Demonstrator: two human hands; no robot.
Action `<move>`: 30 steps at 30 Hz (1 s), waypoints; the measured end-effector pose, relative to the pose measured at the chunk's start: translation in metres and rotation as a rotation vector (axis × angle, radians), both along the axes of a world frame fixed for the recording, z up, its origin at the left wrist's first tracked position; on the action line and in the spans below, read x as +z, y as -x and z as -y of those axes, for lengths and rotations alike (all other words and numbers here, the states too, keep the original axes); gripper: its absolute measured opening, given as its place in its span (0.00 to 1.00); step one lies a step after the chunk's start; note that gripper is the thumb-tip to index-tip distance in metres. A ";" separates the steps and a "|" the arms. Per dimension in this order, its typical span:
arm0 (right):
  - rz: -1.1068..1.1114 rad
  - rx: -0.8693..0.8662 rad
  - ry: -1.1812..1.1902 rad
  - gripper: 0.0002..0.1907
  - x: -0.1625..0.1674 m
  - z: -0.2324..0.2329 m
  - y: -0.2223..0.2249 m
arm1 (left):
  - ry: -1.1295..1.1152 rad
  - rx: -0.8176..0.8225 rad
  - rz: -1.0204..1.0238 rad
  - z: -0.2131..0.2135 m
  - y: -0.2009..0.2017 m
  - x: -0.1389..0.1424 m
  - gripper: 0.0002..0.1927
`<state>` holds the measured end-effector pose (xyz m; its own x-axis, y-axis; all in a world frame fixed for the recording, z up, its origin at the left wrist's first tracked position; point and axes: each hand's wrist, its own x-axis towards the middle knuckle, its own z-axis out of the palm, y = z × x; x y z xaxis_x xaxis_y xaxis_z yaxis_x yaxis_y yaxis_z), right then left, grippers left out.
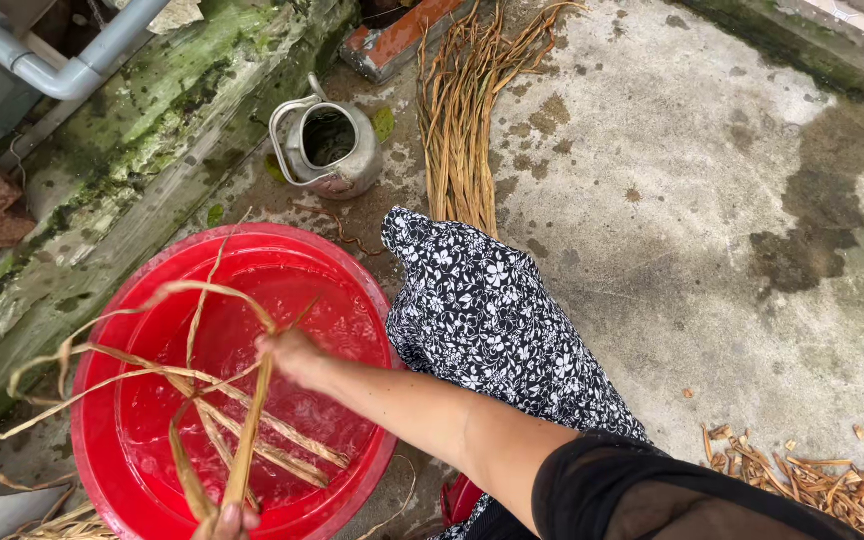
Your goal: The person sits on the ground and washes bundles of dried leaf strips in a red basin of water, dipping, swishing and turning the strips by hand, then lifting them out and setting them aside while taking new dry bundles from the pile.
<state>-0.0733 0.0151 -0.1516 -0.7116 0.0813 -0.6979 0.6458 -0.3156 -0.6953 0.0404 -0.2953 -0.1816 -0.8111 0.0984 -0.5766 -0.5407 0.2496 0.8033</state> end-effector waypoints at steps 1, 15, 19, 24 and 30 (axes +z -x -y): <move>-0.085 -0.187 0.027 0.12 0.000 -0.012 0.005 | 0.007 0.029 -0.011 0.006 0.003 -0.002 0.18; -0.217 0.467 0.398 0.28 -0.015 0.094 -0.088 | 0.003 0.052 -0.123 -0.072 -0.026 0.053 0.17; -0.104 0.270 0.495 0.18 -0.030 0.064 -0.070 | 0.276 0.000 0.009 -0.093 -0.038 0.103 0.22; 0.072 0.233 0.206 0.22 -0.041 0.009 -0.017 | 0.186 0.132 0.038 -0.066 -0.056 0.159 0.19; 0.259 -0.065 0.053 0.20 -0.084 -0.054 0.011 | 0.020 0.413 -0.070 0.020 -0.090 0.208 0.18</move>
<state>-0.0845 0.0686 -0.2352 -0.5033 0.0794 -0.8605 0.7770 -0.3943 -0.4908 0.1309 -0.3152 0.0262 -0.8170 -0.2544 -0.5175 -0.5434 0.0394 0.8385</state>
